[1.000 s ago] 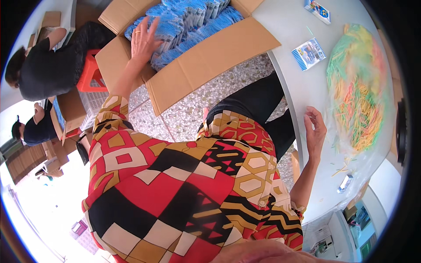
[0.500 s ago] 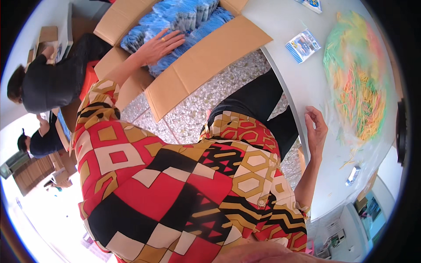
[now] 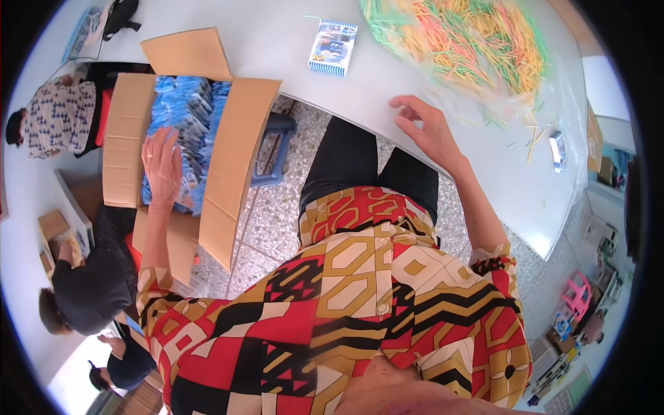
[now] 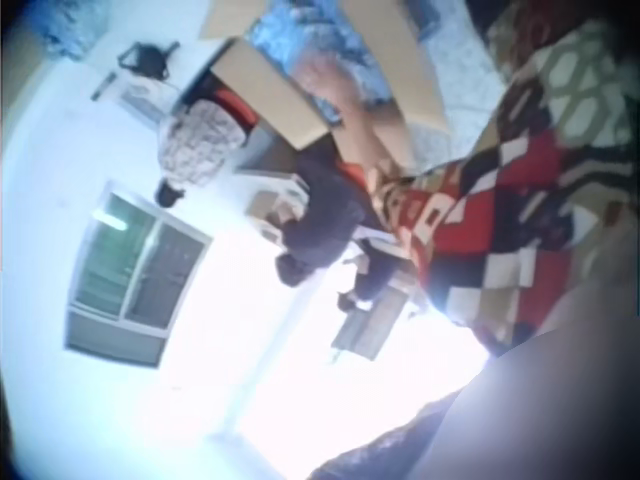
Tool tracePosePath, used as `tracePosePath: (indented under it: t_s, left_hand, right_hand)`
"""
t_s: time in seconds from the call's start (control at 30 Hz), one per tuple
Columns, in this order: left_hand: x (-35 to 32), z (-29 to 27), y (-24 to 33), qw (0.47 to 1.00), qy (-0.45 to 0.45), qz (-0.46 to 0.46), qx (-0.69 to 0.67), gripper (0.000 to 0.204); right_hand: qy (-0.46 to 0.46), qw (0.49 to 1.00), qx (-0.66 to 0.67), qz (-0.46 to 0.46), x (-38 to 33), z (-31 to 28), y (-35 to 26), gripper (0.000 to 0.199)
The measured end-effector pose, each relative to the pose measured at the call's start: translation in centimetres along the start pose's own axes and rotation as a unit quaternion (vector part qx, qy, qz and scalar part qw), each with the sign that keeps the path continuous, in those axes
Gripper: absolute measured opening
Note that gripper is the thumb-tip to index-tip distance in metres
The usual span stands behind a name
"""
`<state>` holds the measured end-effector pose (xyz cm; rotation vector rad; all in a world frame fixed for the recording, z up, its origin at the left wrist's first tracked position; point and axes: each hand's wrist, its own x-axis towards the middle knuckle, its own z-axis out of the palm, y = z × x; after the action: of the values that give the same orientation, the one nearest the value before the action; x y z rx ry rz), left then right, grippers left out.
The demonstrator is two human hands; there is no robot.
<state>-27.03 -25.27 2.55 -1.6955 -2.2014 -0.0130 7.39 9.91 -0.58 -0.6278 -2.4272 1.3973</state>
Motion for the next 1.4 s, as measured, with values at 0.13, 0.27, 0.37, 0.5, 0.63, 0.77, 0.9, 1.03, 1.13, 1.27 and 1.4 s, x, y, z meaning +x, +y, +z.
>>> tracePosePath:
  t_s: [0.13, 0.27, 0.37, 0.5, 0.63, 0.77, 0.9, 1.03, 1.13, 1.27, 1.4]
  left_hand:
    - [10.6, -2.0, 6.4, 0.971, 0.153, -0.024, -0.183, 0.026]
    - [17.0, 0.4, 10.7, 0.934, 0.016, -0.11, -0.34, 0.038]
    - [20.2, 4.7, 11.9, 0.911, -0.023, -0.146, -0.385, 0.048]
    - [22.6, 6.5, 14.8, 0.944, -0.071, -0.152, -0.285, 0.057]
    - [23.4, 6.1, 16.7, 0.94, -0.143, -0.177, -0.254, 0.055]
    - [22.8, 6.9, 16.7, 0.934, -0.122, -0.189, -0.276, 0.054]
    - [22.4, 7.4, 16.8, 0.942, -0.084, -0.179, -0.271, 0.055]
    - [21.9, 7.6, 16.7, 0.948, -0.064, -0.175, -0.258, 0.059]
    - [22.0, 7.5, 16.7, 0.941, -0.098, -0.195, -0.257, 0.063]
    - [22.2, 7.6, 17.0, 0.943, -0.034, -0.175, -0.283, 0.068]
    - [22.3, 6.7, 17.4, 0.934, -0.041, -0.204, -0.289, 0.072]
  right_hand:
    - [0.026, 1.0, 0.013, 0.009, 2.9, 0.8, 0.6, 0.031]
    - [0.085, 0.993, 0.033, -0.076, 7.5, 2.3, 0.9, 0.034]
    - [0.148, 0.975, -0.057, -0.155, 11.0, 3.0, 1.1, 0.037]
    - [0.191, 0.941, -0.193, -0.202, 14.0, 3.2, 1.2, 0.042]
    - [0.161, 0.93, -0.273, -0.185, 15.5, 3.4, 1.7, 0.045]
    - [0.121, 0.927, -0.318, -0.159, 16.4, 4.0, 1.6, 0.043]
    - [0.176, 0.929, -0.258, -0.199, 16.3, 4.0, 1.6, 0.036]
    - [0.17, 0.923, -0.225, -0.261, 15.1, 4.4, 0.5, 0.029]
    - [0.143, 0.937, -0.226, -0.223, 13.8, 4.8, -0.7, 0.029]
    - [0.191, 0.938, -0.189, -0.219, 14.4, 4.7, 0.3, 0.026]
    - [0.183, 0.96, -0.125, -0.169, 14.4, 3.7, 0.2, 0.019]
